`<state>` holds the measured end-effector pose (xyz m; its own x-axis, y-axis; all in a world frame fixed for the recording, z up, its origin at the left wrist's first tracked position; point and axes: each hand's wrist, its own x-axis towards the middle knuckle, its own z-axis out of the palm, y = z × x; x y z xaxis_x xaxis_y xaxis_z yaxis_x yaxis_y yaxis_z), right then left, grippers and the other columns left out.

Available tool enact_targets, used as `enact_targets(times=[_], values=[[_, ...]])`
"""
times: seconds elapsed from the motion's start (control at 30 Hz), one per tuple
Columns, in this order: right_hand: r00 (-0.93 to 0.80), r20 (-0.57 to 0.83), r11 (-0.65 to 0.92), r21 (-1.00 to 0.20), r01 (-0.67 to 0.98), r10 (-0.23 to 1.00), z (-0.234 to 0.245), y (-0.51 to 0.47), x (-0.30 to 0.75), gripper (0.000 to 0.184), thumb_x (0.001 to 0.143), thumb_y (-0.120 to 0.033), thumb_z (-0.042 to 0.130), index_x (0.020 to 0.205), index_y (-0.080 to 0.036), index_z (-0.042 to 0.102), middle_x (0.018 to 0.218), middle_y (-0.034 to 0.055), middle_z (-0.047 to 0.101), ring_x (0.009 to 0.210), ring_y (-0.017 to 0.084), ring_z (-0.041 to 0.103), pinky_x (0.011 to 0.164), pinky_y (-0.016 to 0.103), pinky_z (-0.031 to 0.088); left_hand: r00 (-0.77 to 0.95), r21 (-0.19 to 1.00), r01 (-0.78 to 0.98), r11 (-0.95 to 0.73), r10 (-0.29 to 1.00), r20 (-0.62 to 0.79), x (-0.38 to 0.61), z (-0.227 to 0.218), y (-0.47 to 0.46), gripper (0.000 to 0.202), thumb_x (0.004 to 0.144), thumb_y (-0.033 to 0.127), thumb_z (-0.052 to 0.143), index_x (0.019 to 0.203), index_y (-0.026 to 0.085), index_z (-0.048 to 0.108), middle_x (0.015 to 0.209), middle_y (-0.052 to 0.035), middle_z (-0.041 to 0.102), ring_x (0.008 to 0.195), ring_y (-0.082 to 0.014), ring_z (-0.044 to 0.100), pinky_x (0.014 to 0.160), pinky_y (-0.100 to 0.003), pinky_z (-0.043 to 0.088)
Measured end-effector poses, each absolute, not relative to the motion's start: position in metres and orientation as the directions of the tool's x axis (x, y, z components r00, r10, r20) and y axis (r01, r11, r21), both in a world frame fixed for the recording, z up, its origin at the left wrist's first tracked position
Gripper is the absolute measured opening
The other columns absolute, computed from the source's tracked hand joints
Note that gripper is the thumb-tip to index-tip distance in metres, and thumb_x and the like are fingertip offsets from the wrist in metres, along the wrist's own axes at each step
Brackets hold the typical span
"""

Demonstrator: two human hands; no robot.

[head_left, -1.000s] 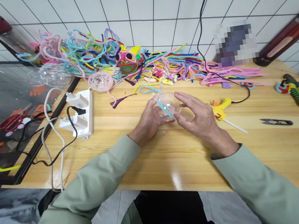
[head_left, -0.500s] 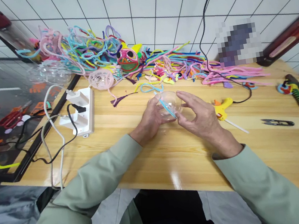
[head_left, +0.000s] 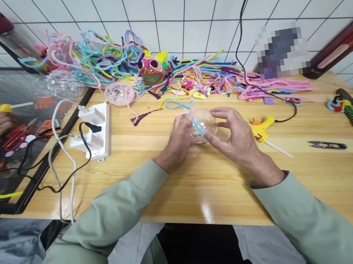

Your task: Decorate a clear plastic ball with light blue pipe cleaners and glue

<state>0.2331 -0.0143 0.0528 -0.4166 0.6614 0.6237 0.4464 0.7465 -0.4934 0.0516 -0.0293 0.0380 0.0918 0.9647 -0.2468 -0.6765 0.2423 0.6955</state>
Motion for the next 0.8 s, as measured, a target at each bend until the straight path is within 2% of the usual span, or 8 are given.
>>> enact_targets(times=[0.1, 0.37, 0.53, 0.63, 0.8], values=[[-0.41, 0.622, 0.742, -0.508, 0.437, 0.667, 0.051, -0.015, 0.23, 0.043, 0.096, -0.043, 0.073, 0.134, -0.029, 0.058, 0.139, 0.0157, 0.067, 0.127, 0.035, 0.067, 0.085, 0.053, 0.07, 0.001, 0.785, -0.612, 0.097, 0.993, -0.121, 0.053, 0.033, -0.03, 0.04, 0.091, 0.048, 0.074, 0.117, 0.026, 0.055, 0.108, -0.0021, 0.073, 0.093, -0.0207, 0.075, 0.082, -0.034, 0.06], [-0.372, 0.628, 0.727, -0.542, 0.421, 0.683, 0.048, -0.017, 0.227, 0.044, 0.095, -0.043, 0.075, 0.132, -0.029, 0.055, 0.14, 0.0153, 0.064, 0.13, 0.035, 0.065, 0.087, 0.054, 0.069, -0.095, 0.886, -0.459, -0.069, 0.995, 0.028, 0.048, 0.033, -0.032, 0.045, 0.092, 0.046, 0.073, 0.127, 0.026, 0.052, 0.122, -0.0034, 0.069, 0.112, -0.0213, 0.07, 0.095, -0.034, 0.057], [-0.311, 0.586, 0.664, -0.655, 0.362, 0.748, 0.049, -0.015, 0.231, 0.036, 0.096, -0.046, 0.075, 0.124, -0.03, 0.061, 0.133, 0.0119, 0.068, 0.127, 0.032, 0.067, 0.105, 0.058, 0.062, -0.07, 0.926, -0.356, -0.129, 0.991, 0.112, 0.046, 0.045, -0.042, 0.058, 0.077, 0.034, 0.088, 0.125, 0.027, 0.056, 0.142, -0.0071, 0.061, 0.127, -0.0265, 0.063, 0.102, -0.037, 0.055], [-0.258, 0.569, 0.625, -0.707, 0.332, 0.781, 0.051, -0.016, 0.231, 0.031, 0.097, -0.047, 0.073, 0.121, -0.03, 0.063, 0.128, 0.0104, 0.07, 0.125, 0.031, 0.068, 0.11, 0.059, 0.058, -0.005, 0.959, -0.224, -0.175, 0.984, 0.179, 0.045, 0.045, -0.045, 0.065, 0.075, 0.031, 0.091, 0.13, 0.026, 0.057, 0.145, -0.0116, 0.058, 0.137, -0.0317, 0.057, 0.108, -0.041, 0.053], [-0.211, 0.518, 0.558, -0.794, 0.243, 0.829, 0.049, -0.016, 0.227, 0.024, 0.097, -0.045, 0.072, 0.114, -0.029, 0.065, 0.121, 0.0084, 0.07, 0.121, 0.028, 0.068, 0.105, 0.053, 0.06, 0.027, 0.903, 0.096, -0.418, 0.908, 0.418, 0.043, 0.04, -0.042, 0.058, 0.079, 0.033, 0.087, 0.129, 0.024, 0.058, 0.142, -0.0156, 0.057, 0.144, -0.0344, 0.048, 0.128, -0.052, 0.034]])
